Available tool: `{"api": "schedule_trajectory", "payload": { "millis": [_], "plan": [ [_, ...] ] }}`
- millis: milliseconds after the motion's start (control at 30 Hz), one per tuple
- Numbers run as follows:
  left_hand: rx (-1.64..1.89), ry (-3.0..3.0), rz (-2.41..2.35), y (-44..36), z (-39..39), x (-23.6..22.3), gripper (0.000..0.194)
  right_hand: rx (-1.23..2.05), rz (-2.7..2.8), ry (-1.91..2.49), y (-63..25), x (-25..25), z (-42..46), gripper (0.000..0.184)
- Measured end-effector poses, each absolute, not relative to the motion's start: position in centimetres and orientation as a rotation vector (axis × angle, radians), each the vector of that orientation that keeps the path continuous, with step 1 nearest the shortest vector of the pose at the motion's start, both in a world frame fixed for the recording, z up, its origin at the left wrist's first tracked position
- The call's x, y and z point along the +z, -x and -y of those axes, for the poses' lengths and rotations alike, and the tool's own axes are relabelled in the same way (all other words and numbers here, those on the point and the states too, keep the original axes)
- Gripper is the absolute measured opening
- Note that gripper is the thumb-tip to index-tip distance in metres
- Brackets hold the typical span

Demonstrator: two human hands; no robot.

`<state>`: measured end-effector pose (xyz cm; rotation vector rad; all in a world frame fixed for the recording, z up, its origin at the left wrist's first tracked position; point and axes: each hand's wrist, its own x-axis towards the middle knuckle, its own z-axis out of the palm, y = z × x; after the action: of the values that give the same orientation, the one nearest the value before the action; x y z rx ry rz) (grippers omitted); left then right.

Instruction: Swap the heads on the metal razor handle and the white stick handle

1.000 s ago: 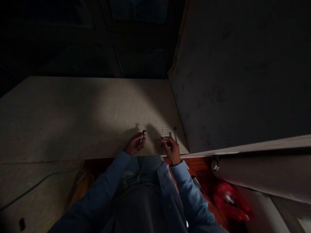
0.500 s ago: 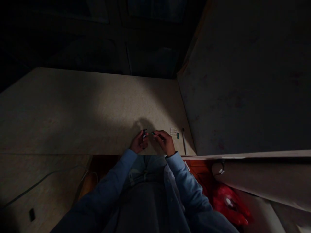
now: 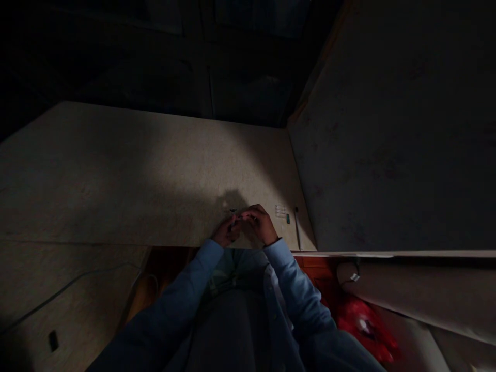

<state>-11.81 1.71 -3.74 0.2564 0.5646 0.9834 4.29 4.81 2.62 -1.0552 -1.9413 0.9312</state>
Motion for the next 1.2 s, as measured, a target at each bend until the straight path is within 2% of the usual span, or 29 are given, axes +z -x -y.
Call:
{"api": "schedule_trajectory", "payload": {
  "millis": [133,367,567,733,867,1067,1200],
  "plan": [
    [0.982,-0.277,-0.558,11.7,-1.6,-4.2,0.043,0.978,1.960,1.037,-4.1,2.4,-5.3,0.025],
    [0.987,-0.296,-0.551,11.7,-1.7,-4.1,0.040,1.031,1.961,1.045,-4.0,2.7,-5.4,0.021],
    [1.015,-0.279,-0.568,11.8,-1.7,-3.5,0.038,0.972,1.738,1.294,-3.6,1.8,-3.8,0.037],
    [1.050,-0.271,-0.597,11.7,-1.6,-3.4,0.049,0.942,1.620,1.385,-2.5,1.3,-2.4,0.043],
    [1.060,-0.261,-0.632,11.6,-1.5,-3.7,0.052,0.910,1.623,1.361,-2.1,1.5,-2.0,0.040],
    [1.037,-0.266,-0.625,11.8,-1.6,-4.3,0.045,0.940,1.678,1.277,-2.6,2.0,-2.3,0.039],
    [0.990,-0.289,-0.585,11.9,-1.7,-4.3,0.049,0.946,1.719,1.226,-3.2,2.1,-2.4,0.037]
  ]
}}
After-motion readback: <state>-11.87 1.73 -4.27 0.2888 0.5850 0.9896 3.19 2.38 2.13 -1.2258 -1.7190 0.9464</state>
